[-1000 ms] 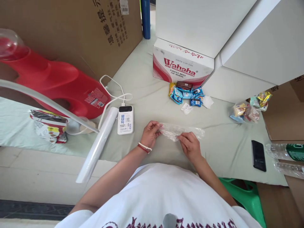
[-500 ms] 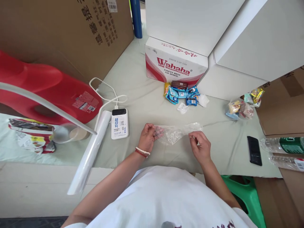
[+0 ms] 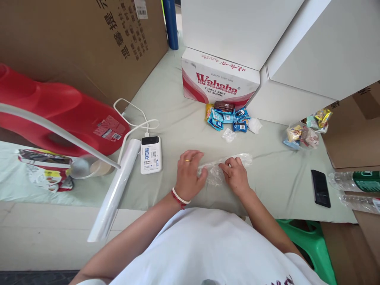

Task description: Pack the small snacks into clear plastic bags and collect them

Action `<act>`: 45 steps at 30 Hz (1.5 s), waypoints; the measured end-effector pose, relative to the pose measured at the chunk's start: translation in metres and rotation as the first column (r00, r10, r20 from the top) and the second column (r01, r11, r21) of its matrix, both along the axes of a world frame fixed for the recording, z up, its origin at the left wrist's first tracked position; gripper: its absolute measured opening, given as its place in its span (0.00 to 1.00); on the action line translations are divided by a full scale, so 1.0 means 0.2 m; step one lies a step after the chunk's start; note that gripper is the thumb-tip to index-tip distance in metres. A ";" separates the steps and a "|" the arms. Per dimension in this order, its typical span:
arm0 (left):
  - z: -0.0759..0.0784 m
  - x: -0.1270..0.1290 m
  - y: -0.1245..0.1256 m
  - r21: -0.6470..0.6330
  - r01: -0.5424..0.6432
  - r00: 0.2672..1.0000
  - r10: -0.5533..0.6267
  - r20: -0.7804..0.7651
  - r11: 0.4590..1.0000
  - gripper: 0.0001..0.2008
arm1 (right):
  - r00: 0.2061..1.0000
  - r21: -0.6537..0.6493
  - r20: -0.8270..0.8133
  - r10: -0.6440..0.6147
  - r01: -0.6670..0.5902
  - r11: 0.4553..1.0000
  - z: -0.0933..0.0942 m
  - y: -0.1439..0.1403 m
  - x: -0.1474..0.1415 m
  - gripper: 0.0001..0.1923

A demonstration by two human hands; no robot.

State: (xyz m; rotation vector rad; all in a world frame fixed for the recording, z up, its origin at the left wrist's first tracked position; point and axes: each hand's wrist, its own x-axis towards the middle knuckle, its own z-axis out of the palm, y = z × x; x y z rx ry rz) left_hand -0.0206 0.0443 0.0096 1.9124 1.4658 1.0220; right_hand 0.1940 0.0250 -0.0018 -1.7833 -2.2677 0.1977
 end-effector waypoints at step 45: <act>-0.15 -0.04 0.23 -0.220 0.591 0.800 -0.530 0.280 0.776 0.24 | 0.548 -0.489 -0.592 -0.591 0.339 0.804 -0.11 0.20 0.45 0.19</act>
